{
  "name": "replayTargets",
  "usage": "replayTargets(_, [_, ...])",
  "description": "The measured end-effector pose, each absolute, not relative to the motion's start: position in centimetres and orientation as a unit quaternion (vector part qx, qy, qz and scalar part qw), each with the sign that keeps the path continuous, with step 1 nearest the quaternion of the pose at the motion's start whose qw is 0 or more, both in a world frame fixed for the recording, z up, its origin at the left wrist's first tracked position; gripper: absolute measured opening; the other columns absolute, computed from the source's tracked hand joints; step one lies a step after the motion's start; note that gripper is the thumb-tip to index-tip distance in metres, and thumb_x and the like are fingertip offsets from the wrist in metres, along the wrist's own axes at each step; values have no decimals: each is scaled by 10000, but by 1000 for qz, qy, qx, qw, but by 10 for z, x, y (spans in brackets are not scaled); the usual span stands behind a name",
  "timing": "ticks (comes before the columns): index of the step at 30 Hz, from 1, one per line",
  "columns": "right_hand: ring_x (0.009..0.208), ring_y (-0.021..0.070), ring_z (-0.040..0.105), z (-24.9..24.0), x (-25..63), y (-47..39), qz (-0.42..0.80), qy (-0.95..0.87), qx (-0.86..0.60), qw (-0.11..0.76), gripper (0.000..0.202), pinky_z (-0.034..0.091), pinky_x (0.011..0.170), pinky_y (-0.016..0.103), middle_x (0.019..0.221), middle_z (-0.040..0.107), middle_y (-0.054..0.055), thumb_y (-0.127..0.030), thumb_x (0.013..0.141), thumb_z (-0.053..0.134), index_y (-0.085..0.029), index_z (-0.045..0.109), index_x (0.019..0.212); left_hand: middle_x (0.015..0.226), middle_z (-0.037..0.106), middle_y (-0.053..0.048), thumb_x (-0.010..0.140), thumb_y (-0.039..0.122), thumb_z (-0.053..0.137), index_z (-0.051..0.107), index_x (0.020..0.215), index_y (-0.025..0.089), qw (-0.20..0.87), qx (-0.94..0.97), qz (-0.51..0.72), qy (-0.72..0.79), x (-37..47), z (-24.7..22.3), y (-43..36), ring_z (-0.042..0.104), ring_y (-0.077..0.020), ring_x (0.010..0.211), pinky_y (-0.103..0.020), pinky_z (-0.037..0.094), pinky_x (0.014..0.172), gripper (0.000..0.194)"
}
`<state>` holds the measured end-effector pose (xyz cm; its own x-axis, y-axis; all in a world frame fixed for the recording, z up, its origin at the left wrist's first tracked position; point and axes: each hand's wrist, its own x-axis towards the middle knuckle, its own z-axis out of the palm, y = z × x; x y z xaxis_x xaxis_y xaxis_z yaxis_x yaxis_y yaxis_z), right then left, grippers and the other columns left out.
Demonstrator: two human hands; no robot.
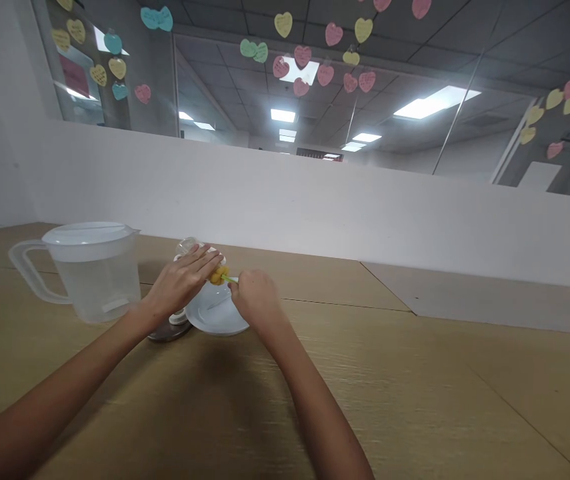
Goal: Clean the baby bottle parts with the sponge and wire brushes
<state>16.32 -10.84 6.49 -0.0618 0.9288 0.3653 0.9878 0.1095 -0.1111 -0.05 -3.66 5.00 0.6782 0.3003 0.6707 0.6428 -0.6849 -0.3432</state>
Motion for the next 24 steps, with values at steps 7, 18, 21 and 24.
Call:
replayTargets(7, [677, 162, 589, 60, 160, -101, -66, -727, -650, 211, 317, 325, 569, 250, 782, 677, 130, -300, 875, 437, -103, 674, 802, 1228, 559, -144, 844, 53, 371, 530, 1167, 92, 268, -875, -311, -258, 13, 43, -48, 450, -256, 1214, -426, 349, 1040, 362])
replayTargets(18, [517, 122, 561, 78, 180, -120, 15, -724, -629, 284, 227, 347, 491, 216, 647, 641, 64, -275, 837, 482, -129, 634, 753, 1212, 580, -98, 782, 176, 526, 532, 1163, 174, 206, -840, -277, -419, -7, 57, -37, 536, -264, 1108, -362, 464, 869, 381])
replayTargets(21, [416, 104, 530, 78, 183, -120, 107, -712, -608, 335, 259, 361, 439, 202, 568, 613, 41, -285, 860, 434, -131, 606, 742, 1210, 581, -92, 787, 217, 533, 531, 1157, 189, 194, -834, -276, -437, -13, 59, -33, 548, -274, 1083, -358, 481, 804, 371])
replayTargets(24, [423, 102, 542, 76, 182, -116, 135, -717, -581, 362, 249, 372, 440, 191, 550, 604, 33, -237, 844, 436, -142, 564, 653, 1210, 581, -90, 786, 212, 527, 529, 1162, 190, 195, -834, -282, -432, -12, 57, -32, 555, -272, 1069, -356, 479, 795, 377])
